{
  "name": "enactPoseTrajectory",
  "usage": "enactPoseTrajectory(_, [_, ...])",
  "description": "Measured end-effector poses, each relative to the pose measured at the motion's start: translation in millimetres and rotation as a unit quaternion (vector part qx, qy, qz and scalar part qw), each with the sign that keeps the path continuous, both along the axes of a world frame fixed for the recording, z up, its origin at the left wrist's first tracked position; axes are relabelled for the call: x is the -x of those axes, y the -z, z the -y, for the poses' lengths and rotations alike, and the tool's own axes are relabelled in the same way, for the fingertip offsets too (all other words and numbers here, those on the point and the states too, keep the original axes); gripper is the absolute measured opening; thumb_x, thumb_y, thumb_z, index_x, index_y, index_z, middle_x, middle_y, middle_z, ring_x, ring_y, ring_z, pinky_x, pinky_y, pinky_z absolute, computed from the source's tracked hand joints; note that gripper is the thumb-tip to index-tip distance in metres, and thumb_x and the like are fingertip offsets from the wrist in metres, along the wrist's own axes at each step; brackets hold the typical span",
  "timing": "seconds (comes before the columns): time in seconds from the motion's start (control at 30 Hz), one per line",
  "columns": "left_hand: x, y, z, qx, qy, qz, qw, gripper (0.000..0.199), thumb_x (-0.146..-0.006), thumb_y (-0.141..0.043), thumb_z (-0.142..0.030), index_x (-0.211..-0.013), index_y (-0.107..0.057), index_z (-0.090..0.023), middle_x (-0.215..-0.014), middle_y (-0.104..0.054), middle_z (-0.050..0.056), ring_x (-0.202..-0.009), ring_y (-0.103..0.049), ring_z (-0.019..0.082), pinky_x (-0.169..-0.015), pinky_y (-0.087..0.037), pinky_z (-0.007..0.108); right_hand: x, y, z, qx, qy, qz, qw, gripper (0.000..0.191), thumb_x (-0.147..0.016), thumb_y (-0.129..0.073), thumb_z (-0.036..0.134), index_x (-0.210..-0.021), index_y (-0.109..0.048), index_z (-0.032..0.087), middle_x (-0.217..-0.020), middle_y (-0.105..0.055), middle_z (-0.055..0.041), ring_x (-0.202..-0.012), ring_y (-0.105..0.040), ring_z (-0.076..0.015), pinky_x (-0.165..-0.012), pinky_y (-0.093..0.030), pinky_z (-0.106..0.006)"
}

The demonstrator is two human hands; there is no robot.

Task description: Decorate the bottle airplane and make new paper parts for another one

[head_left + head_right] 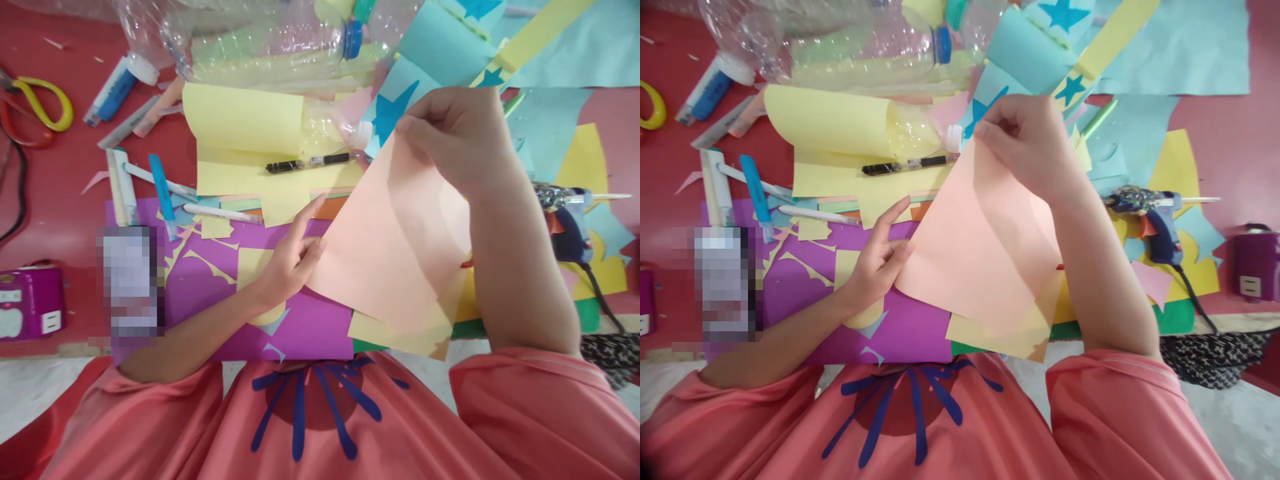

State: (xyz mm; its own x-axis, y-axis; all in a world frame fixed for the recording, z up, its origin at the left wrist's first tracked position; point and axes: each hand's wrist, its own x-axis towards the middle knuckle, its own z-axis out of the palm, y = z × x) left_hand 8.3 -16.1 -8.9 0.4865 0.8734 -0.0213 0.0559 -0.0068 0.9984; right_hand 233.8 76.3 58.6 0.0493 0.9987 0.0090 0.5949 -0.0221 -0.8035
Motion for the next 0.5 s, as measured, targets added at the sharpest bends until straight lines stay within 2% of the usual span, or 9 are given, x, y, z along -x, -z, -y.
enactPoseTrajectory(0.2, [-1,-1.6,0,-0.027,0.007,-0.005,1.0,0.05,-0.1,-0.044,-0.034,-0.147,-0.031,-0.027,-0.055,-0.025,-0.01,-0.042,-0.021,0.008,-0.042,-0.022,0.024,-12,3.8,-7,-0.016,0.041,-0.01,0.999,0.038,-0.075,-0.061,-0.005,-0.049,-0.051,0.021,-0.043,-0.047,0.0037,-0.045,-0.04,-0.0057,-0.05,-0.029,-0.03])
enactPoseTrajectory(0.5, [-1,0.1,0,-0.053,0.001,0.0,0.999,0.045,-0.1,-0.045,-0.031,-0.143,-0.036,-0.026,-0.057,-0.027,-0.01,-0.043,-0.02,0.007,-0.044,-0.026,0.024,-25,8.4,-12,-0.059,0.054,0.008,0.997,0.034,-0.072,-0.062,-0.001,-0.049,-0.053,0.022,-0.045,-0.05,0.0031,-0.046,-0.041,-0.0054,-0.049,-0.029,-0.031])
